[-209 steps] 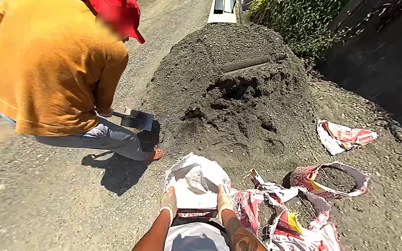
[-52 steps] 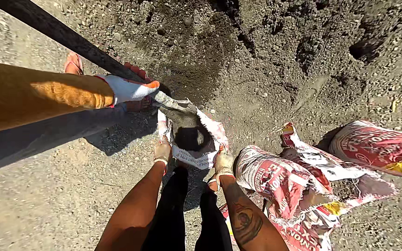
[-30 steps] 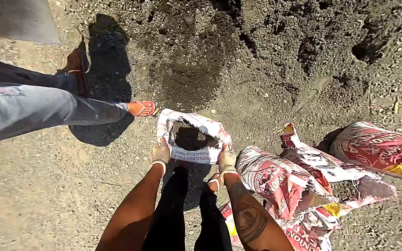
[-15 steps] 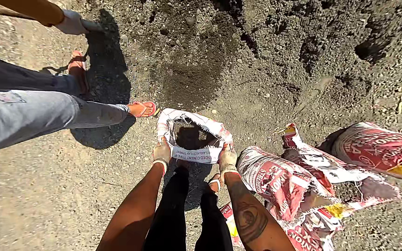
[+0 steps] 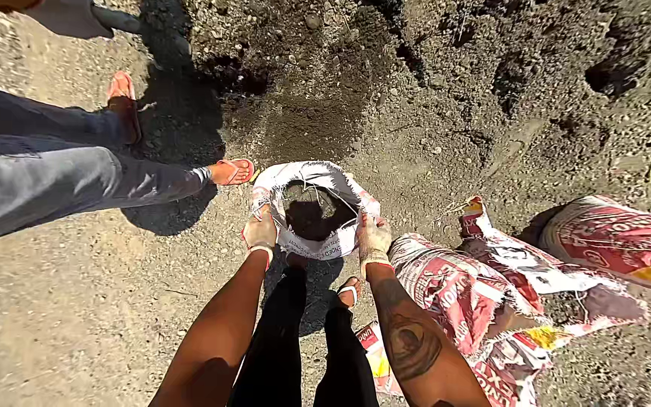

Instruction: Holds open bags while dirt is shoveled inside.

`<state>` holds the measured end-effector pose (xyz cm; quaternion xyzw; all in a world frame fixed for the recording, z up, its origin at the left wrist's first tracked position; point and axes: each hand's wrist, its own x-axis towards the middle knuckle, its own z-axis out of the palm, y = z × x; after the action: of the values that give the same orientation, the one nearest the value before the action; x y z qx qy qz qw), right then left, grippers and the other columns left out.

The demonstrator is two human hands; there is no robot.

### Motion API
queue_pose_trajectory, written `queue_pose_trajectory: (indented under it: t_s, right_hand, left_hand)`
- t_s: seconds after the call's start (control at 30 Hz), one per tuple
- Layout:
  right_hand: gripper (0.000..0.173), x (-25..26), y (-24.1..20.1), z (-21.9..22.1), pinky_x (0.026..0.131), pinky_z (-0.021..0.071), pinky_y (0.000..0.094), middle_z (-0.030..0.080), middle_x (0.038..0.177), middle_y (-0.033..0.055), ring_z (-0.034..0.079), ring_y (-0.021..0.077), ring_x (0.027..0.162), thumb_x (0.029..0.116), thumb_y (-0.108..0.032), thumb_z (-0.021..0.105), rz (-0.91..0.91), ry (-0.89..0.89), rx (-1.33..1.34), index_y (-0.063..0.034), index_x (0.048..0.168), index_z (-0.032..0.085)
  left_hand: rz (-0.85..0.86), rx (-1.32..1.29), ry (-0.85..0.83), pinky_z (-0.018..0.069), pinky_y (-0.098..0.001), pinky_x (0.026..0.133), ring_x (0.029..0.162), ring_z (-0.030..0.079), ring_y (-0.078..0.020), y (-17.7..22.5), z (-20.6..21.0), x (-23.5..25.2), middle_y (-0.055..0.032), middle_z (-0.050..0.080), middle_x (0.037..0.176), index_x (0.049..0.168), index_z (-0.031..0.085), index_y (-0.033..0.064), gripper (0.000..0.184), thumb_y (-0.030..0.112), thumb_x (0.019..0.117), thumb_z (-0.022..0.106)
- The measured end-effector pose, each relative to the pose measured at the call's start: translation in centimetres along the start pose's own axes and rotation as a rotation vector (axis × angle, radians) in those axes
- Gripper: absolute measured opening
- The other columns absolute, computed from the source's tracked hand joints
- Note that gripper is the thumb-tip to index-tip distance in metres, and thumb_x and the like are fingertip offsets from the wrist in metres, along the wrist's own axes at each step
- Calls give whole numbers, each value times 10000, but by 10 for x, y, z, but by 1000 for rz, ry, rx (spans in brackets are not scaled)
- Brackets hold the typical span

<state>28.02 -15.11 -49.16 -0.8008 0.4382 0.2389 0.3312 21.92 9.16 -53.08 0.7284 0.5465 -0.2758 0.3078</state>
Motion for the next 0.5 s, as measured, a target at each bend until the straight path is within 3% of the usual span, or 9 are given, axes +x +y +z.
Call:
queue_pose_trajectory:
  t_s: [0.17, 0.33, 0.5]
  right_hand:
    - [526, -1, -15, 0, 1031, 489, 577, 685, 1214, 254, 645, 383, 1185, 1080, -446, 459, 18, -30, -165, 0, 1290, 644]
    - [559, 6, -17, -1, 958, 523, 586, 693, 1157, 258, 674, 387, 1095, 1089, -471, 411, -2, -54, -178, 4, 1267, 646]
    - [575, 12, -16, 0, 948, 528, 590, 682, 1174, 269, 670, 399, 1094, 1092, -481, 400, 15, -62, -162, 6, 1297, 625]
  left_hand:
    - [-1, 21, -24, 493, -627, 978, 1120, 670, -411, -2, 3, 7, -264, 708, 1117, 1108, 710, -6, 669, 550, 1074, 339]
    - [-36, -4, -61, 497, -629, 965, 1116, 665, -420, -5, 1, 11, -274, 698, 1123, 1106, 698, -24, 651, 526, 1072, 351]
    - [-58, -107, -75, 540, -629, 869, 999, 694, -409, -10, 8, 21, -263, 702, 1046, 1075, 697, -13, 680, 570, 1059, 348]
